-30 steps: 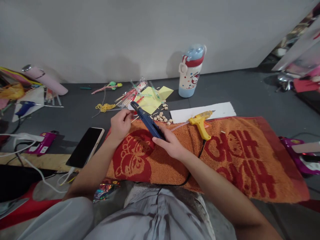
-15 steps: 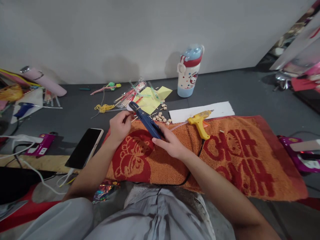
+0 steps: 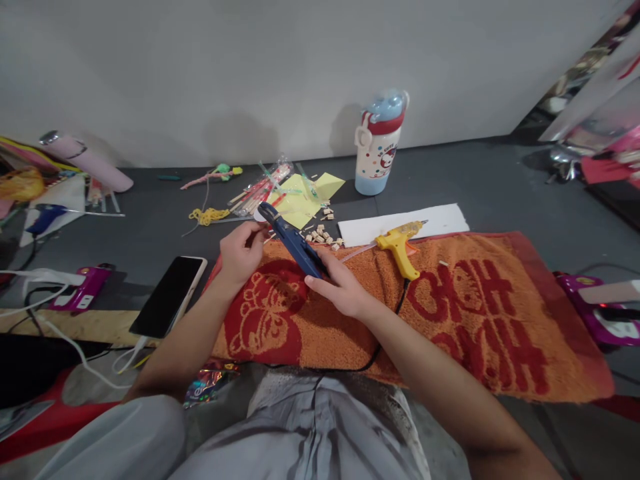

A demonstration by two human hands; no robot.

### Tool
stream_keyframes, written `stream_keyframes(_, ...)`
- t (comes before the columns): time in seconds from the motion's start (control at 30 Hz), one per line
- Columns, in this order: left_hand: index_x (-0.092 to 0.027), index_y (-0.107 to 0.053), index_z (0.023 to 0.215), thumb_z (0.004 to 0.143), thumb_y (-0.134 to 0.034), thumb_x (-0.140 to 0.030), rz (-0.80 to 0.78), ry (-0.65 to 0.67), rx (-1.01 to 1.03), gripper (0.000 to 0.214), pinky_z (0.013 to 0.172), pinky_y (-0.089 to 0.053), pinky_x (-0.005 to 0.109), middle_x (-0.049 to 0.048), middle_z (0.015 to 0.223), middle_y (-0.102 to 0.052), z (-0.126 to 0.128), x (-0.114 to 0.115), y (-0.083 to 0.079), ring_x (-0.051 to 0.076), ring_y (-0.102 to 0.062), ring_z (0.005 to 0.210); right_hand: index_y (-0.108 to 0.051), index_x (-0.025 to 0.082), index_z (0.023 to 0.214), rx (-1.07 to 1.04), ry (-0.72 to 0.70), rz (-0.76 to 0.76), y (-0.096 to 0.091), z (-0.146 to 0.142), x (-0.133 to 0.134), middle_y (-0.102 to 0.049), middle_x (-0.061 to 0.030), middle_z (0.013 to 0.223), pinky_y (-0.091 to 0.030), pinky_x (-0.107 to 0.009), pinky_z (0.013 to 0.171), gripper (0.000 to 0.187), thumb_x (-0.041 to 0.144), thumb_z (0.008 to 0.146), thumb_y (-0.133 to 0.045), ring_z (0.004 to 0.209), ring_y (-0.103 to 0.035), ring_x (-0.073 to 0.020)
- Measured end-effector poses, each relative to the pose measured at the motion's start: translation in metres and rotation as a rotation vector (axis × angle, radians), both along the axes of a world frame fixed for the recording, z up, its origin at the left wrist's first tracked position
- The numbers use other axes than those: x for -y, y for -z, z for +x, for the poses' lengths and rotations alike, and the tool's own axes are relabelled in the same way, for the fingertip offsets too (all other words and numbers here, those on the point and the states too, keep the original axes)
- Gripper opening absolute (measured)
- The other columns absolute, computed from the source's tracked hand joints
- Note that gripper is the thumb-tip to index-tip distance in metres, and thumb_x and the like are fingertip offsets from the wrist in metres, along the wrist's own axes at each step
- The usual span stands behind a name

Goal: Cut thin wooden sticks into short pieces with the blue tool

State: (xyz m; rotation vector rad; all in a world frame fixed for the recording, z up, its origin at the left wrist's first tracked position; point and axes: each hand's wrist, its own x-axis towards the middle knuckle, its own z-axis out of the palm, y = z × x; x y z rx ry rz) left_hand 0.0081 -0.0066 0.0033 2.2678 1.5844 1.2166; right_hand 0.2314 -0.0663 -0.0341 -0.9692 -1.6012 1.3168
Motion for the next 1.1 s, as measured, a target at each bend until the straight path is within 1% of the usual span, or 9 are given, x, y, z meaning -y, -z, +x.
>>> stream_keyframes(0.23, -0.019, -0.063, 0.081, 0.087, -0.048, -0.024, -0.01, -0.014, -0.023, 0.017, 0.07, -0.045, 0.024, 0.0019, 0.079, -0.07, 0.0021, 0.0029, -0.0021, 0.013, -0.062, 0.073, -0.043, 0.023, 0.141, 0.013, -0.002, 0.019, 0.0011, 0.0012, -0.0006, -0.048, -0.0089, 0.146, -0.029, -0.048, 0.114, 0.066, 0.053, 0.085, -0.059, 0.135, -0.042, -0.0303)
stream_keyframes(0.37, -0.02, -0.062, 0.079, 0.087, -0.048, -0.024, -0.007, -0.012, -0.031, 0.017, 0.069, -0.044, 0.023, 0.0016, 0.078, -0.07, 0.0022, 0.0048, -0.0043, 0.013, -0.061, 0.072, -0.044, 0.024, 0.141, 0.051, 0.004, 0.026, 0.0015, 0.0017, -0.0007, -0.049, -0.0084, 0.145, -0.028, -0.048, 0.115, 0.065, 0.053, 0.085, -0.058, 0.135, -0.042, -0.0306)
stream_keyframes(0.43, -0.02, -0.062, 0.079, 0.087, -0.048, -0.024, -0.009, -0.011, -0.03, 0.017, 0.069, -0.044, 0.023, 0.0015, 0.078, -0.069, 0.002, 0.0055, -0.0053, 0.013, -0.061, 0.072, -0.046, 0.023, 0.14, 0.071, 0.016, 0.021, 0.002, 0.0019, -0.0005, -0.05, -0.0086, 0.144, -0.028, -0.048, 0.115, 0.065, 0.054, 0.084, -0.059, 0.134, -0.043, -0.0312)
stream_keyframes(0.6, -0.02, -0.059, 0.075, 0.087, -0.049, -0.024, -0.011, -0.006, -0.034, 0.016, 0.067, -0.042, 0.023, 0.0005, 0.072, -0.066, 0.0012, 0.0056, -0.0059, 0.013, -0.058, 0.068, -0.053, 0.022, 0.133, 0.102, 0.051, 0.019, 0.002, 0.0024, -0.0006, -0.06, -0.009, 0.134, -0.034, -0.05, 0.11, 0.061, 0.057, 0.083, -0.059, 0.126, -0.051, -0.0328)
stream_keyframes(0.67, -0.02, -0.059, 0.076, 0.087, -0.05, -0.025, -0.016, -0.004, -0.039, 0.016, 0.067, -0.042, 0.023, 0.0007, 0.072, -0.065, 0.0006, 0.0052, -0.0055, 0.013, -0.058, 0.069, -0.054, 0.023, 0.133, 0.106, 0.053, 0.017, 0.0006, 0.0026, -0.0009, -0.06, -0.009, 0.133, -0.035, -0.05, 0.109, 0.061, 0.057, 0.083, -0.059, 0.124, -0.053, -0.0328)
stream_keyframes(0.8, -0.02, -0.059, 0.078, 0.088, -0.049, -0.025, -0.031, -0.019, -0.064, 0.015, 0.067, -0.041, 0.024, 0.0009, 0.075, -0.066, -0.0006, 0.0043, -0.0039, 0.013, -0.058, 0.07, -0.052, 0.021, 0.134, 0.091, 0.024, 0.026, -0.0028, 0.002, -0.0013, -0.058, -0.0099, 0.136, -0.034, -0.049, 0.11, 0.062, 0.057, 0.084, -0.057, 0.127, -0.051, -0.0322)
stream_keyframes(0.93, -0.019, -0.06, 0.082, 0.09, -0.046, -0.025, -0.022, -0.041, -0.127, 0.017, 0.067, -0.042, 0.025, 0.0023, 0.075, -0.066, 0.0003, 0.0029, -0.0015, 0.014, -0.058, 0.069, -0.053, 0.02, 0.132, 0.081, 0.042, 0.024, -0.0026, -0.0008, -0.0021, -0.061, -0.0102, 0.132, -0.034, -0.049, 0.11, 0.061, 0.057, 0.084, -0.056, 0.126, -0.051, -0.032)
stream_keyframes(1.0, -0.018, -0.06, 0.089, 0.091, -0.045, -0.025, 0.037, -0.056, -0.19, 0.017, 0.074, -0.044, 0.029, 0.0059, 0.084, -0.067, 0.0026, 0.0027, -0.0003, 0.017, -0.061, 0.079, -0.053, 0.02, 0.132, 0.061, 0.065, 0.016, -0.0007, -0.0026, -0.0029, -0.06, -0.0096, 0.133, -0.034, -0.049, 0.11, 0.06, 0.057, 0.084, -0.057, 0.125, -0.052, -0.0312)
stream_keyframes(1.1, -0.015, -0.058, 0.1, 0.089, -0.049, -0.031, 0.207, -0.081, -0.24, 0.021, 0.091, -0.042, 0.038, 0.0131, 0.105, -0.065, 0.0086, 0.0054, 0.0003, 0.024, -0.058, 0.102, -0.052, 0.02, 0.132, 0.03, 0.101, -0.007, 0.0027, -0.0051, -0.0042, -0.058, -0.01, 0.135, -0.035, -0.048, 0.109, 0.061, 0.057, 0.084, -0.057, 0.124, -0.052, -0.0301)
